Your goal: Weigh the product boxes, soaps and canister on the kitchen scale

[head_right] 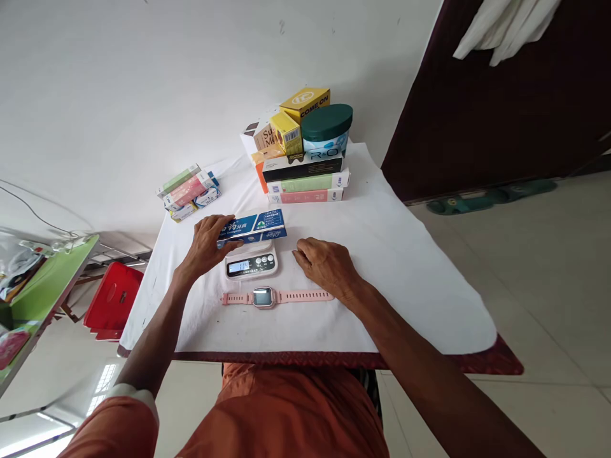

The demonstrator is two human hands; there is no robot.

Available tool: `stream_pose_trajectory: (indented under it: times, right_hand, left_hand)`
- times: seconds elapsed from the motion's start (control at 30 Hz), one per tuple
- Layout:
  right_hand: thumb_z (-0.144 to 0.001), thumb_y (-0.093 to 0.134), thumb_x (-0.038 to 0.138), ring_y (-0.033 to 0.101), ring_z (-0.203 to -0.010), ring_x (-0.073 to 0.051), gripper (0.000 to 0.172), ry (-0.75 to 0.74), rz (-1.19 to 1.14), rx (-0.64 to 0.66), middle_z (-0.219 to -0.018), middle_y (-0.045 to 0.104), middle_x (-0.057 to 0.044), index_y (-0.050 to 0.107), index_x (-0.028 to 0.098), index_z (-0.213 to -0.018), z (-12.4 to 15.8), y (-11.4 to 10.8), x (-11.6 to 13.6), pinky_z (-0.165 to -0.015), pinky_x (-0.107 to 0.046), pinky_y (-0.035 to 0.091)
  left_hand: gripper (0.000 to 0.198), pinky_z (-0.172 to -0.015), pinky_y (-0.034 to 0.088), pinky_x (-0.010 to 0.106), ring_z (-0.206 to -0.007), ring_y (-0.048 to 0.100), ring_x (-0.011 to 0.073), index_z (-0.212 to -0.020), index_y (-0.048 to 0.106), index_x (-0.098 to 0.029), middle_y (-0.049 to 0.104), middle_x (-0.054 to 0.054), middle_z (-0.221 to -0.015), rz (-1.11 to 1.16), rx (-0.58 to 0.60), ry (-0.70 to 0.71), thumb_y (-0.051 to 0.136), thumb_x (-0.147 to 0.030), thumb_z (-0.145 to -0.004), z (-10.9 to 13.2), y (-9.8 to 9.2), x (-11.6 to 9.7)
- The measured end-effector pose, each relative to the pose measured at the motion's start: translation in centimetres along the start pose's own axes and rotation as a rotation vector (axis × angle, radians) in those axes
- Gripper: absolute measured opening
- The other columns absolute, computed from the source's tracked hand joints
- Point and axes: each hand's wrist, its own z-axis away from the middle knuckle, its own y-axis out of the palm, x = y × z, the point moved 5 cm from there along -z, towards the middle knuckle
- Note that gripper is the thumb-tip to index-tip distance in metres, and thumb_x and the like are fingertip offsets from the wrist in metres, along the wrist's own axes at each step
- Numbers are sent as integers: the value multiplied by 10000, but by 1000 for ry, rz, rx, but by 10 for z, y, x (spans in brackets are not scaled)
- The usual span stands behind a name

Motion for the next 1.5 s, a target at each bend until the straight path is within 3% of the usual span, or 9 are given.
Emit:
stream_pose_trajectory:
  times: [0.13, 0.23, 0.37, 0.47, 0.6, 0.73, 1.1, 1.5]
  right_hand:
    - [-1017, 462, 289, 521, -595, -140, 307, -7, -7, -10, -710, 669, -31, 605, 194, -762, 0, -1, 0, -573, -270, 288]
    - [-1016, 457, 282, 508, -583, -138, 310, -7, -11, -8, -696, 655, -27, 604, 197, -756, 1, -1, 1, -568, -270, 283]
    - [-1018, 449, 289, 523, -592, -139, 322, -6, 4, 0, -700, 657, -31, 603, 197, -750, 1, -1, 1, -572, -274, 282]
    - [-1011, 461, 293, 532, -594, -141, 309, -6, -6, -9, -700, 657, -32, 600, 200, -751, 0, 0, 0, -574, -277, 277]
    - [-1000, 467, 287, 502, -573, -133, 308, 0, -1, -25, -680, 646, -23, 572, 202, -723, 0, 0, -1, -565, -271, 278]
    - [-1002, 456, 284, 480, -562, -127, 320, -2, 6, -37, -666, 642, -15, 557, 201, -709, 0, 0, -1, -559, -264, 287]
    - [-996, 468, 290, 459, -542, -129, 320, 5, -9, -34, -640, 619, -14, 565, 205, -703, 1, 1, -3, -560, -281, 266]
    - [-1003, 458, 297, 490, -584, -138, 307, 27, 14, 11, -697, 646, -26, 576, 202, -737, -1, 0, -2, -564, -281, 252]
  left_hand:
    - [477, -1065, 412, 447, -1172, 608, 274, -1358, 565, -241, 657, 90, -1243, 19, 34, -35, 694, -454, -951, -5, 6, 1]
    - [465, -1030, 447, 431, -1154, 618, 274, -1332, 577, -259, 652, 81, -1227, 46, -21, -84, 713, -445, -928, -2, -3, 14]
    - [504, -1011, 478, 435, -1164, 621, 289, -1328, 572, -269, 630, 94, -1281, 22, -155, -243, 739, -457, -891, 9, -28, 53]
    - [522, -1025, 475, 448, -1189, 613, 304, -1328, 573, -280, 614, 100, -1312, -46, -185, -387, 745, -464, -871, 16, -38, 90]
    - [502, -1066, 446, 469, -1230, 603, 322, -1291, 587, -263, 628, 112, -1290, -90, -110, -512, 751, -433, -848, 21, -27, 133]
    - [462, -1094, 424, 470, -1266, 588, 321, -1277, 597, -256, 622, 121, -1311, -98, -57, -511, 731, -404, -860, 18, -7, 157]
    - [512, -1108, 404, 518, -1308, 505, 379, -1310, 619, -238, 560, 166, -1349, -199, -79, -558, 735, -428, -850, -8, -8, 197]
    - [530, -1081, 385, 564, -1336, 480, 424, -1367, 594, -245, 546, 201, -1422, -220, -95, -593, 697, -415, -875, -10, -18, 193]
